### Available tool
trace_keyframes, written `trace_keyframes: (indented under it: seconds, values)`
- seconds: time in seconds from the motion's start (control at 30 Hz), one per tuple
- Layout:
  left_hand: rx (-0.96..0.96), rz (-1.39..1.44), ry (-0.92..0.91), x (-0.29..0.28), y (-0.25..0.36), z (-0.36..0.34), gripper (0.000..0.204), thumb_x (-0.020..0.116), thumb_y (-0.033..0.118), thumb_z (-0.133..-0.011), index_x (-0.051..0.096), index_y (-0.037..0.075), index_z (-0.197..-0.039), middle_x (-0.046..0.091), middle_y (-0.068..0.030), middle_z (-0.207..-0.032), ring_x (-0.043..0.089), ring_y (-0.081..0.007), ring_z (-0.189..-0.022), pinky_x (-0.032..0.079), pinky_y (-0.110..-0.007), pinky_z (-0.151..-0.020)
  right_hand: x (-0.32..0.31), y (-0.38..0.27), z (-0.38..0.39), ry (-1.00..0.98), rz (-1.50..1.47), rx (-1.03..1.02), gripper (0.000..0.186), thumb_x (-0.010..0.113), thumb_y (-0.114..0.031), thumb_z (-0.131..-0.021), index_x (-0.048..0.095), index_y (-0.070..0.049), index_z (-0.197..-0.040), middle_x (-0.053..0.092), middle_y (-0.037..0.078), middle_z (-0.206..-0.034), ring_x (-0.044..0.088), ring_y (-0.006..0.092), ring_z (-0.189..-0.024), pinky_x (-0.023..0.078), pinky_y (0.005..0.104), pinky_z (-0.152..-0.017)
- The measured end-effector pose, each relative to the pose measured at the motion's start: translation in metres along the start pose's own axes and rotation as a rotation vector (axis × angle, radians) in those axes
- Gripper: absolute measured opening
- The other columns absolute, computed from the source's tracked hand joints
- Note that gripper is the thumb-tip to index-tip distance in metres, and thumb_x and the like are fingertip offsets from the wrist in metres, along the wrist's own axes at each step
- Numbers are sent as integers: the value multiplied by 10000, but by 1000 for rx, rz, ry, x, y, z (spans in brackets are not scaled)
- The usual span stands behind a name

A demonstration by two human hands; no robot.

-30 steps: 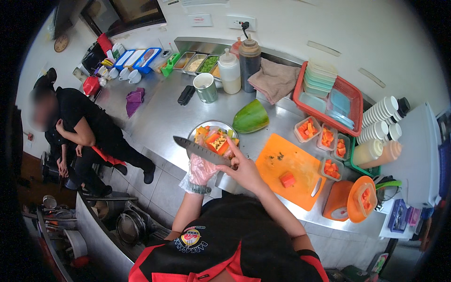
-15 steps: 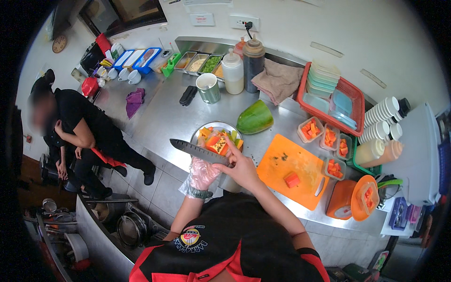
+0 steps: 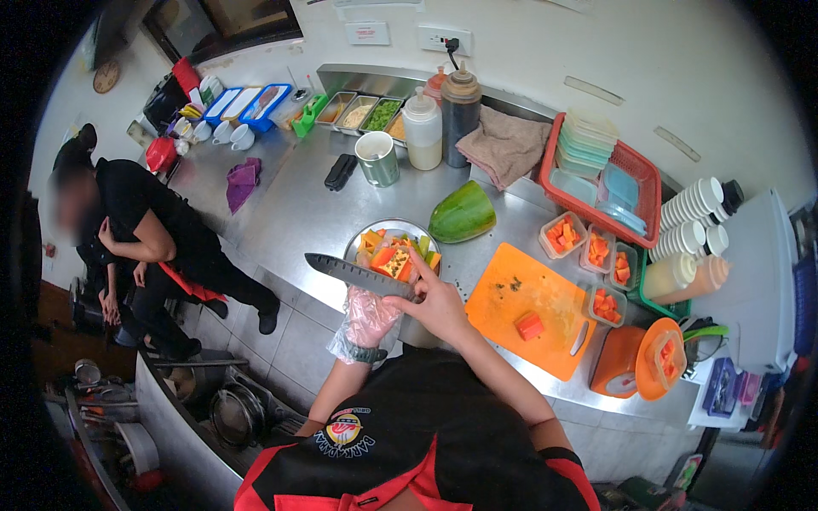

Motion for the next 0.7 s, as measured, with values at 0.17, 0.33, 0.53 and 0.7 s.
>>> trace_keyframes:
  seconds: [0.17,0.33,0.53,0.7]
  values:
    - [-6,47,-24,5,-1,3,533,446,401,-999,384,81,-1421,479,-156,-1384,500,-336,-1236,402,-492,-1053,1,0,-1,4,2,-9,974,802,-461,-717,311,-138,-1495,571,44,-577,552,146,-506,462,274,-552]
    - [21,38,-26,3,2,6,500,403,343,-1010,385,53,-1416,471,-153,-1396,482,-321,-1260,383,-475,-1075,2,1,-1,6,5,-1,930,787,-491,-723,351,-179,-1483,510,29,-546,489,139,-474,423,282,-512]
    - [65,-6,9,0,5,6,476,378,299,-1008,400,39,-1405,462,-154,-1409,475,-314,-1271,382,-463,-1082,0,-4,1,22,-15,34,846,823,-293,-751,385,-245,-1473,410,-44,-573,367,34,-552,369,208,-538]
    - [94,-45,58,-14,8,5,468,373,288,-1008,402,40,-1403,462,-148,-1411,480,-307,-1268,388,-460,-1078,-3,-5,0,56,-1,22,795,812,-332,-756,429,-259,-1449,375,-48,-567,340,43,-540,334,217,-515]
Point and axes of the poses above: each hand's wrist, its own z-axis away from the middle knuckle, its own x-axis out of the palm, y = z × x, the point moved 10 cm from there along -z, towards the middle knuckle
